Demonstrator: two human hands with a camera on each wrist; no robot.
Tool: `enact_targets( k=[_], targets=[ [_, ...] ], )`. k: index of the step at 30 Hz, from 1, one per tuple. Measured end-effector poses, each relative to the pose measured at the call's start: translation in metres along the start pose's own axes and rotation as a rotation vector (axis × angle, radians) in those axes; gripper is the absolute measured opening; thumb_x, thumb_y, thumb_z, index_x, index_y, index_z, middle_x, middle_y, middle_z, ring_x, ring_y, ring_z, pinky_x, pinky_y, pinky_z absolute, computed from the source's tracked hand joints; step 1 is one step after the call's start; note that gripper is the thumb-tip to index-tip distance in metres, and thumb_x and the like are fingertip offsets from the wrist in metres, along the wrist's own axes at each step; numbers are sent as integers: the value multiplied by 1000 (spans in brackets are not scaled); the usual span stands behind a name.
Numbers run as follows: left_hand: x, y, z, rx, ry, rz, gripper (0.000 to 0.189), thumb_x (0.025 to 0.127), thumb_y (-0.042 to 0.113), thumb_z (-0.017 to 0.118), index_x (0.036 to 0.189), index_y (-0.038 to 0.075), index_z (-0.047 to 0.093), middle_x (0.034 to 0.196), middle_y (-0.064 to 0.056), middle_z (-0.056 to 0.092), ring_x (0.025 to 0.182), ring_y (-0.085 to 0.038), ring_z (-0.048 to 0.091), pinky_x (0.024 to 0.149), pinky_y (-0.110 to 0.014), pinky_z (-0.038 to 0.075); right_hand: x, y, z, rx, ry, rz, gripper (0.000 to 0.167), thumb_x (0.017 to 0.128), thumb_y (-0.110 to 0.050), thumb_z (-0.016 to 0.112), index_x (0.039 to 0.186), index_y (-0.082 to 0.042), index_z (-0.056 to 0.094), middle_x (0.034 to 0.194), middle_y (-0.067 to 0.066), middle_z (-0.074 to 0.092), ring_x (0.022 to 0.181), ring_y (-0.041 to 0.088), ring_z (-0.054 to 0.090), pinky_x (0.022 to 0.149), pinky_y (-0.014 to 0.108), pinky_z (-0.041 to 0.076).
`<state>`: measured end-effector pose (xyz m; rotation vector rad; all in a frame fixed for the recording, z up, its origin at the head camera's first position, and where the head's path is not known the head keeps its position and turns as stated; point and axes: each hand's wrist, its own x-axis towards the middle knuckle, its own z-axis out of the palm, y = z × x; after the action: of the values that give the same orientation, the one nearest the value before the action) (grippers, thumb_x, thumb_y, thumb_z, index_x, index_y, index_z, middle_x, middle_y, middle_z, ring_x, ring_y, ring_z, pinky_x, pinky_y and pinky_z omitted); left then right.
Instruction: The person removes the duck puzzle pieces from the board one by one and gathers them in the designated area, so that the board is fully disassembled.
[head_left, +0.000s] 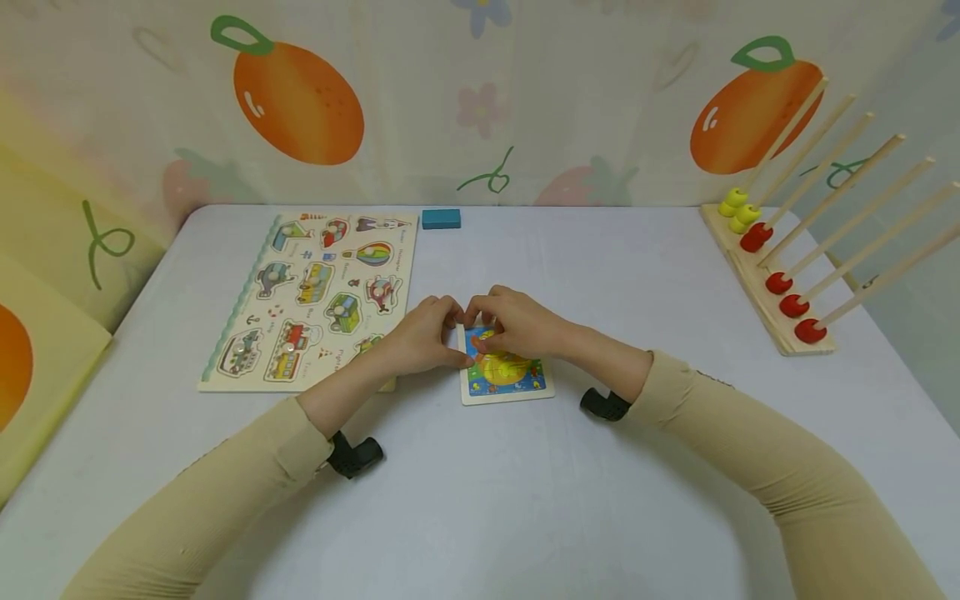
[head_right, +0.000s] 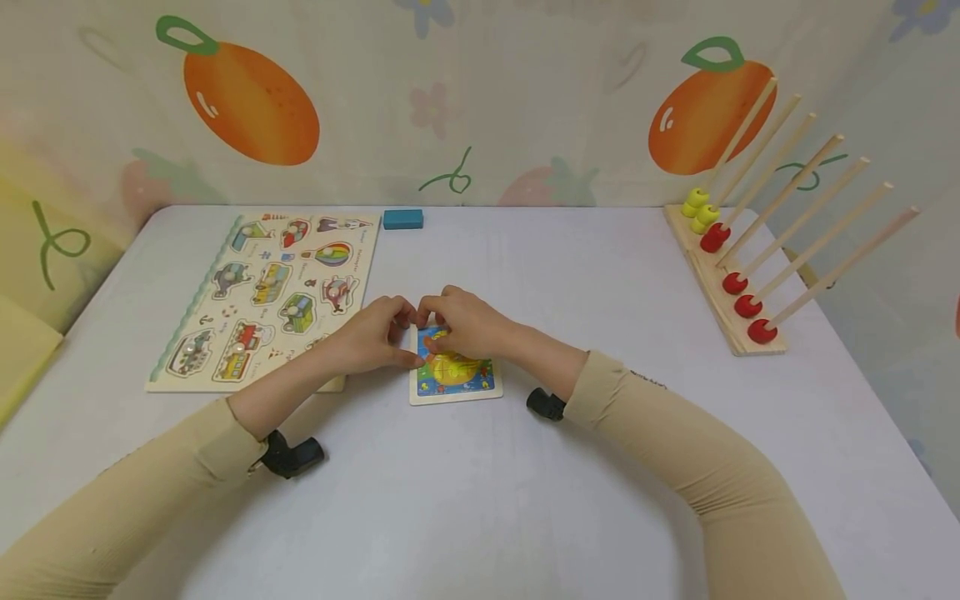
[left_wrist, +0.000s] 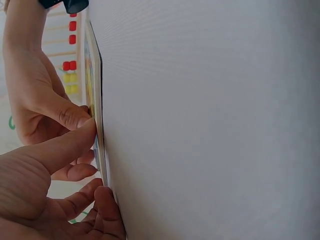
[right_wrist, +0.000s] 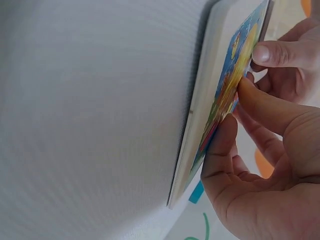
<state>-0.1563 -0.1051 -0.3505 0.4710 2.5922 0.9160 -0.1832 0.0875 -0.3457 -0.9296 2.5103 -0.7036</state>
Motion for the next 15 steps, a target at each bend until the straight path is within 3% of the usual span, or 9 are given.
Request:
enact_targets(
  k=[7,15],
  targets=[
    [-1,0,0,20,10,0,53,78,24,83,116,1,55,117,-17,55,97,-25,50,86,-35,46,-1,-1,1,-2,10,-6,18,92,-17,71,109,-13,66,114,12,59,85,20,56,79,26,49],
    [-1,0,0,25,13,7,51,77,23,83,115,1,56,115,-17,56,98,-25,49,88,-36,46,-2,-4,1,-9,11,26,29,92,-18,70,119,-8,65,114,13,59,85,18,55,79,24,48]
  ],
)
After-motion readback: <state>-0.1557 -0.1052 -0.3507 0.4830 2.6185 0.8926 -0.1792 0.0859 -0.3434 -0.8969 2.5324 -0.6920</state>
